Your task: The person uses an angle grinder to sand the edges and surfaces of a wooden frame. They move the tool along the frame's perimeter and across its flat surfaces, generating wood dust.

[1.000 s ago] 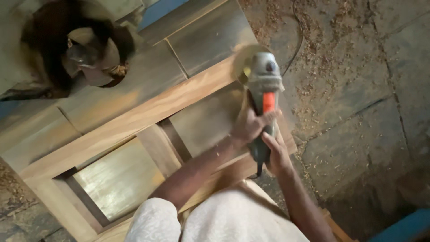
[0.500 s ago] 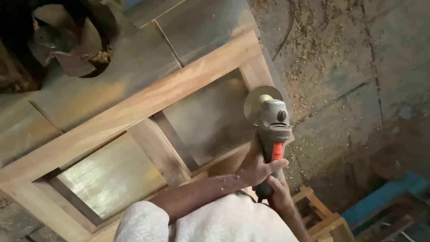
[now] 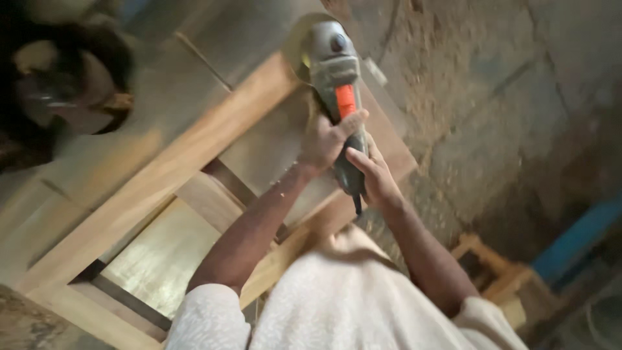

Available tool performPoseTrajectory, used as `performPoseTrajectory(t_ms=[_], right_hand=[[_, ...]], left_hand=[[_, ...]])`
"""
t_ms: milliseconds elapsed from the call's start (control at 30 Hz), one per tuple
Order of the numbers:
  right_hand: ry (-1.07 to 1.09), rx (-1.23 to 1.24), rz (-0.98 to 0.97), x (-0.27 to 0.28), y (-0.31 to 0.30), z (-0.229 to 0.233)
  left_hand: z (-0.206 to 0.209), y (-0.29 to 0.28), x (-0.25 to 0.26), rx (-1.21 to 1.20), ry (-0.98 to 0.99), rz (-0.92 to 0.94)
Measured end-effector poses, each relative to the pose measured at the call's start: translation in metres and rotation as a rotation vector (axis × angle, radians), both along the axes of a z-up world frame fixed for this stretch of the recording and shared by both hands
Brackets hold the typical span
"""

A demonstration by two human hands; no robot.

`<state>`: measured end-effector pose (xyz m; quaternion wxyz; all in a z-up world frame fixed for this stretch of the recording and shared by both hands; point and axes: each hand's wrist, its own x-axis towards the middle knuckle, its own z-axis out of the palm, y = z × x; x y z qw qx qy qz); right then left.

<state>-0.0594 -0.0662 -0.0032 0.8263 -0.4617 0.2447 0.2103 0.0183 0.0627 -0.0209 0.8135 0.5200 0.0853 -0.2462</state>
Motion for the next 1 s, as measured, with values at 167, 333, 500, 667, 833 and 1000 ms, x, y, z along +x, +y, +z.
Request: performPoseTrajectory(t_ms=[167,333,500,667,833,1000], right_hand=[[0.006,-0.001,-0.009,-0.074,-0.033,0.009],[0.048,-0.031,-0.076,-0.172,-0.073,0.032],[0.085,-0.113,-0.193,-0.272,-0.085,0.032],[0.14,-0.12,-0.345,-0.35,-0.088,0.034],[-0.046,-0.292,-0.301,-0.394,-0.132,0.034],[-0.045,-0.178,-0.574,-0.419,-0.15,0.058]], left_hand=[[0.0,-0.041,-0.059,0.016,0.019,-0.062],[0.03,-0.082,-0.15,0.138,-0.006,-0.24],[0.037,-0.103,-0.236,0.173,-0.076,-0.354],[0.049,-0.126,-0.293,0.29,-0.044,-0.468],[0.067,-0.159,-0.329,0.216,-0.178,-0.666],[0.05,-0.168,-0.316,0.379,-0.634,-0.939]])
